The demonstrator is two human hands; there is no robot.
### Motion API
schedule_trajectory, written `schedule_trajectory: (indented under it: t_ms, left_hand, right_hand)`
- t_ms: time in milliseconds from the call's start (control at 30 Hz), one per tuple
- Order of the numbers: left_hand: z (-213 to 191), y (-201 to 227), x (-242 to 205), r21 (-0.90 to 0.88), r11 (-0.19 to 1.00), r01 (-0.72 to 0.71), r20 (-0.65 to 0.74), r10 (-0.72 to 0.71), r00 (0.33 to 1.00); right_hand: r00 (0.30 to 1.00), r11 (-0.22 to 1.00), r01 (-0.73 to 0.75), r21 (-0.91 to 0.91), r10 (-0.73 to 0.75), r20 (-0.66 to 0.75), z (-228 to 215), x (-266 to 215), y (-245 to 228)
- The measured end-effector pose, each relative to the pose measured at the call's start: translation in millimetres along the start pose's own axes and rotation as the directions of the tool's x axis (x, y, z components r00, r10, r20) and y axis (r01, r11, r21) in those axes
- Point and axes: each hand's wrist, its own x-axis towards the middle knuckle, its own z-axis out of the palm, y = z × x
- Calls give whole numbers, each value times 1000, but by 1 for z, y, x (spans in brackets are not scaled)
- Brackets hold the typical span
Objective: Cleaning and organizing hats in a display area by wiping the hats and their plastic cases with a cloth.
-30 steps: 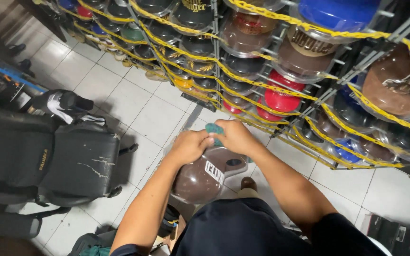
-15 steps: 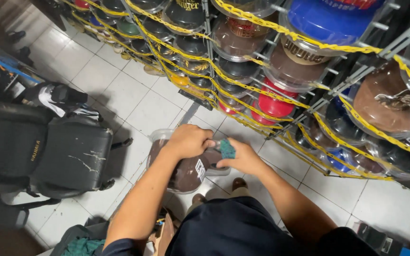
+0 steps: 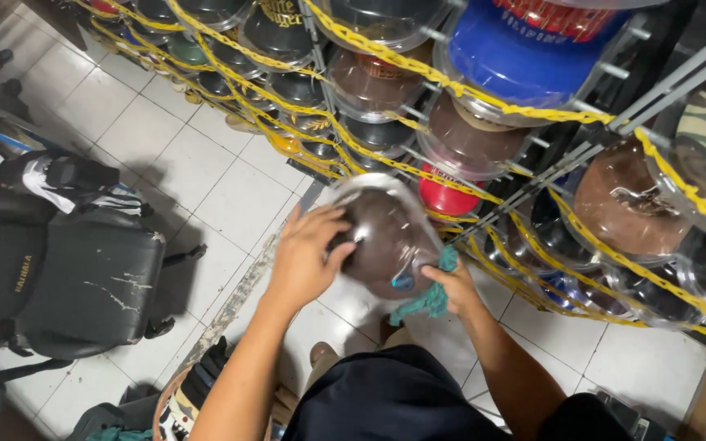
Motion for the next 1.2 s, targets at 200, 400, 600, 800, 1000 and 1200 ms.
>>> schedule_trajectory:
  t_ms: [200, 400, 600, 800, 1000, 1200]
  left_hand:
    - [56, -61, -99, 77, 913, 401, 311, -404, 860]
    - [86, -64, -178, 167, 727, 666, 544, -631, 553]
    - [98, -70, -231, 345, 649, 679, 664, -679, 312]
    - [129, -110, -323, 358, 639, 681, 691, -671, 267]
    - [150, -131, -410, 423, 401, 813, 631, -774, 53]
    - [139, -113, -415, 560, 78, 825, 572, -757, -317]
  right_hand:
    - [949, 986, 30, 167, 24, -313, -3, 30, -34]
    - [893, 821, -86, 565, 314, -321, 2, 70, -33]
    - [895, 771, -95, 629, 343, -285, 15, 98, -49]
    - [908, 667, 35, 744, 290, -303, 16, 137, -55]
    - [909, 723, 26, 690, 270, -317, 10, 164, -62]
    - [826, 667, 57, 743, 386, -410, 39, 149, -109]
